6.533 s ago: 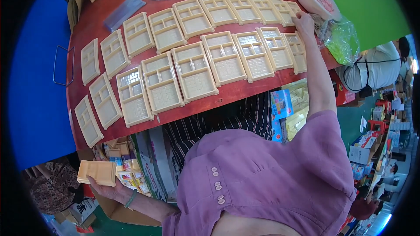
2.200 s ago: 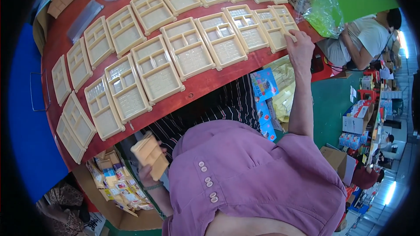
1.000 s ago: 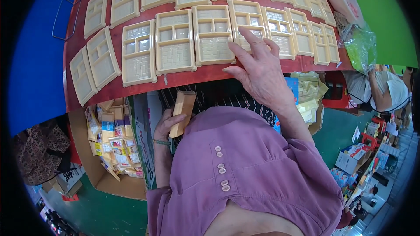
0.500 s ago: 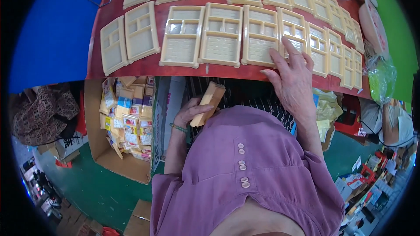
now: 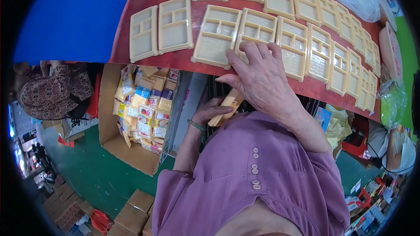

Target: Assembling small green tassels or strings into yellow plastic tray components.

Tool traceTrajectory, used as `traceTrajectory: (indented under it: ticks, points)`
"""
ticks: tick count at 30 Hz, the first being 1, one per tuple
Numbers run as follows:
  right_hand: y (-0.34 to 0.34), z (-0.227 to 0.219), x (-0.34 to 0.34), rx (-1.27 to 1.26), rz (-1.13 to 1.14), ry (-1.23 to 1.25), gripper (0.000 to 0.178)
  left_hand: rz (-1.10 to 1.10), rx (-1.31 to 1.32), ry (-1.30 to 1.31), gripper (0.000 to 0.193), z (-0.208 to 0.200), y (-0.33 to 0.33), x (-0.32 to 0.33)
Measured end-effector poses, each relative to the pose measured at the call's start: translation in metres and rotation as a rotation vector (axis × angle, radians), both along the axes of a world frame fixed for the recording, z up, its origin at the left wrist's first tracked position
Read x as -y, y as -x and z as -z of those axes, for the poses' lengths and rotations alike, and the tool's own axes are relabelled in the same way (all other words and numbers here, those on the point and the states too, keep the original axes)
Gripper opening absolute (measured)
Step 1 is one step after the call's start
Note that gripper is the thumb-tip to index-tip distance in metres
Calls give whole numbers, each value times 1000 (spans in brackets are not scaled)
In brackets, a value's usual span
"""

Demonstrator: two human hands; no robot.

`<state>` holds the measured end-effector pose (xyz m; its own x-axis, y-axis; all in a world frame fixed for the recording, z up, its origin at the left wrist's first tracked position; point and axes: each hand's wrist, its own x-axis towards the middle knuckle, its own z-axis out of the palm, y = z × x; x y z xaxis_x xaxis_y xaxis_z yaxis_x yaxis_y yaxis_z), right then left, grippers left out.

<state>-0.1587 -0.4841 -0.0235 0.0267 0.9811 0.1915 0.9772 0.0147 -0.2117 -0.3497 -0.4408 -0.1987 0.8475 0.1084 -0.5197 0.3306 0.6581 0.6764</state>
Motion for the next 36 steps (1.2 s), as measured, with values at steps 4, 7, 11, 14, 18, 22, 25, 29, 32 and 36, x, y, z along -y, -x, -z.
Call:
traceTrajectory:
  ticks: [4,7,11,14,18,22,25,29,32,36]
  points:
    - [4,5,-9,11,-3,-46,46,11,-16,0,58,2,1,0]
    - [5,0,-9,-18,-19,-35,47,4,-24,-42,61,3,4,1]
    - [14,-10,-27,5,-32,-44,45,-120,34,116,69,-9,21,6]
    - [24,-17,-61,-45,-124,-192,42,-497,279,213,81,-56,44,12]
    - [27,1,-103,40,-230,-125,39,-811,466,63,93,-84,86,-5]
    - [38,9,-111,82,-249,-20,36,-1012,325,-429,93,-137,87,-35]
    - [40,14,-110,94,-234,-41,35,-954,225,-683,92,-167,79,-70]
    - [41,15,-109,112,-222,-63,36,-680,67,-778,70,-204,60,-111]
    - [44,13,-106,143,-205,-73,38,-547,29,-860,62,-209,44,-134]
    - [47,14,-103,177,-185,-47,40,-335,-166,-808,60,-206,34,-164]
